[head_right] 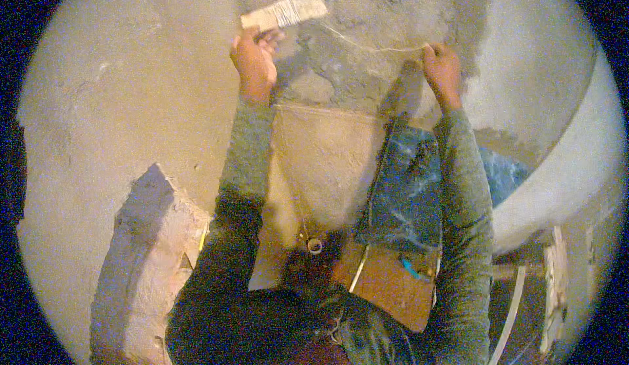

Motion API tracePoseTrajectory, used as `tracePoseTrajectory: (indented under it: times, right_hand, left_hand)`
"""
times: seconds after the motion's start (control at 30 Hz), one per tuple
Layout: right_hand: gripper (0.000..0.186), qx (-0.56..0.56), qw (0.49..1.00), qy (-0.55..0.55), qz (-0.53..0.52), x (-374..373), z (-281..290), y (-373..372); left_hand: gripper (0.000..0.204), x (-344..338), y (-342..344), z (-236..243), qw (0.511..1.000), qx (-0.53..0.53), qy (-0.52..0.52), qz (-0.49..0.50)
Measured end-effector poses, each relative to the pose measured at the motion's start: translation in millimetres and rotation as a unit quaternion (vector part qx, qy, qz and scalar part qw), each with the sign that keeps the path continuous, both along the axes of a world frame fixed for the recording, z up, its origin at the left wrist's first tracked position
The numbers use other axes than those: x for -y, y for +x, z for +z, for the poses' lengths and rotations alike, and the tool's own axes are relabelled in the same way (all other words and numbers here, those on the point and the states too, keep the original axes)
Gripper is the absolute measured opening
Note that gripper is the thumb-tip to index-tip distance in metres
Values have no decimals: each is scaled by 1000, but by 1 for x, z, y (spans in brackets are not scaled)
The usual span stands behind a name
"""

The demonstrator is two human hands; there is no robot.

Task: The person wraps a small wooden piece with string, secures it to a wall area, and then moves to a workbench to handle a trowel and plaster a wall section.

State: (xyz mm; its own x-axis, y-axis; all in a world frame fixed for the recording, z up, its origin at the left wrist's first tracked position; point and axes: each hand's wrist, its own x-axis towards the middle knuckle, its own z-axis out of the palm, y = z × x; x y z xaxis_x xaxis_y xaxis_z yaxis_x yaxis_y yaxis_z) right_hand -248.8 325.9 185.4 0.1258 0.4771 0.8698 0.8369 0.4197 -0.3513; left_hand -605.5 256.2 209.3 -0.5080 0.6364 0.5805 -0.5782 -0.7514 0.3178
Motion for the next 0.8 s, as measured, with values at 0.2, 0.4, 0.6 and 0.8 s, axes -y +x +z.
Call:
tracePoseTrajectory:
  times: [0.2, 0.4, 0.6, 0.8]
  right_hand:
    - [34, -34, 992, -54, 112, -22, -19, 32]
    - [35, 29, 996, -64, 49, -62, -20, 56]
    - [38, 36, 995, -91, -2, -73, -27, 18]
    - [45, 39, 997, -63, 14, -127, -26, 52]
  left_hand:
    - [15, 81, -16, -65, 988, -107, -48, 100]
    - [15, 193, -54, -142, 965, -60, -153, 207]
    - [13, 300, -119, -233, 936, 30, -207, 284]
    - [15, 366, -166, -284, 856, 171, -358, 333]
